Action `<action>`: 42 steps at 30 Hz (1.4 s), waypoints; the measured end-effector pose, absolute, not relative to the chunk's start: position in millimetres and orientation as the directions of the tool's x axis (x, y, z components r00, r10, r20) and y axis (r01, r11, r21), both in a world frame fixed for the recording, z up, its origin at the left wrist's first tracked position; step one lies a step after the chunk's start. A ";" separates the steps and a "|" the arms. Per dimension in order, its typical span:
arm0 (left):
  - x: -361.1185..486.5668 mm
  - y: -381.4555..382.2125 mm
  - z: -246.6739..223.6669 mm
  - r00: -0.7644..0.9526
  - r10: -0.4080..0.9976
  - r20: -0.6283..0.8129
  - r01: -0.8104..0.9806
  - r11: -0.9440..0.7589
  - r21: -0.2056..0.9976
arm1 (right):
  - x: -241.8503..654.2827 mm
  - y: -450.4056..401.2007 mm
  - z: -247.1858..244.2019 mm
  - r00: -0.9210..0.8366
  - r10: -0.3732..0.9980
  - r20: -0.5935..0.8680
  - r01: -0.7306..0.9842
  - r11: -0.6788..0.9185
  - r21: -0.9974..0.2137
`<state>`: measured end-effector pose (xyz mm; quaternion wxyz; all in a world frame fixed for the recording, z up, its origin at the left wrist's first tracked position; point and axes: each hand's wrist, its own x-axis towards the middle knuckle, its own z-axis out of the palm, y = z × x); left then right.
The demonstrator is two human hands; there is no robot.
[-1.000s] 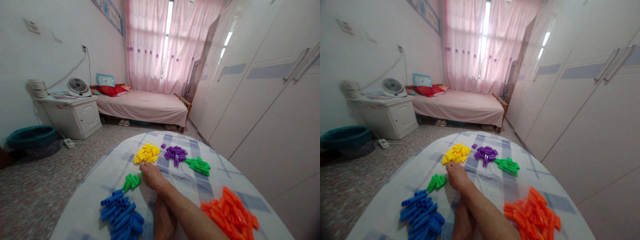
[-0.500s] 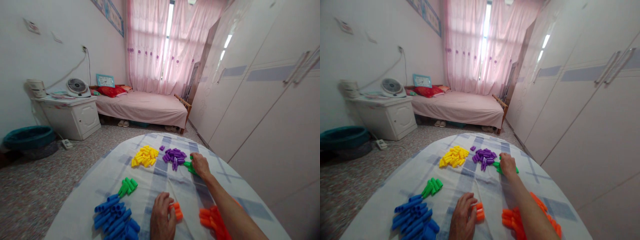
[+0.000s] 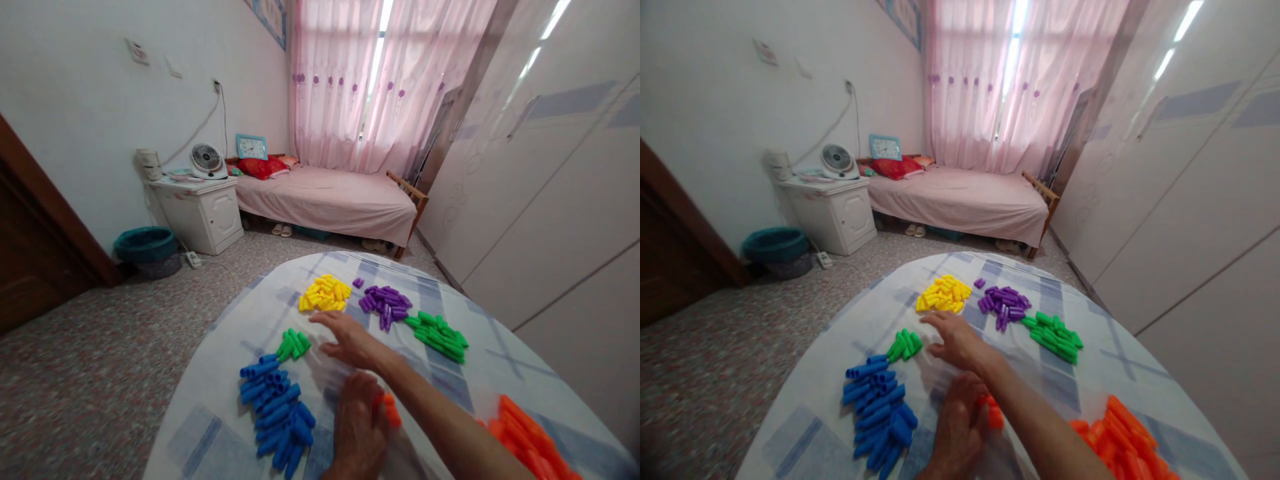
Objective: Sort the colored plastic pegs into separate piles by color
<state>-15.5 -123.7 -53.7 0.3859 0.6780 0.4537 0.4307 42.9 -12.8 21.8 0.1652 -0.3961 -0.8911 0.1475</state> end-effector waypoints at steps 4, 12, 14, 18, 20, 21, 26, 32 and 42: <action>-7.0 -120.9 -65.5 0.137 0.978 0.155 0.191 -0.180 0.965 | -9.0 -9.3 6.6 -0.765 0.640 0.069 0.589 0.740 -0.325; -8.6 -124.9 -59.3 0.099 0.990 0.100 0.193 -0.118 0.974 | 0.7 -3.9 -20.0 -0.677 0.734 0.054 0.706 0.668 -0.234; -15.0 -125.8 -54.6 0.135 0.983 0.124 0.270 -0.157 0.950 | 12.7 -8.3 -19.5 -0.635 0.771 0.057 0.745 0.630 -0.219; -18.9 -124.6 -49.1 0.254 0.957 0.140 0.403 -0.236 0.884 | 35.6 -21.8 -17.3 -0.567 0.819 0.086 0.784 0.569 -0.248; -17.4 -123.7 -49.3 0.255 0.952 0.169 0.431 -0.268 0.862 | 48.8 -27.4 -15.7 -0.530 0.839 0.120 0.790 0.540 -0.289; -16.6 -123.3 -49.8 0.248 0.950 0.188 0.442 -0.284 0.851 | 57.0 -29.3 -14.2 -0.508 0.850 0.141 0.793 0.525 -0.309; -16.0 -122.3 -52.9 0.267 0.924 0.272 0.434 -0.368 0.822 | 123.8 -28.8 2.7 -0.258 0.927 0.271 0.912 0.326 -0.248; -17.0 -123.2 -55.5 0.263 0.918 0.297 0.423 -0.386 0.819 | 215.9 -25.7 11.8 0.105 0.970 0.217 0.994 -0.108 0.004; -15.6 -120.0 -61.1 0.263 0.899 0.351 0.443 -0.436 0.784 | 213.6 -11.5 -8.3 0.088 0.970 0.227 0.986 -0.117 0.120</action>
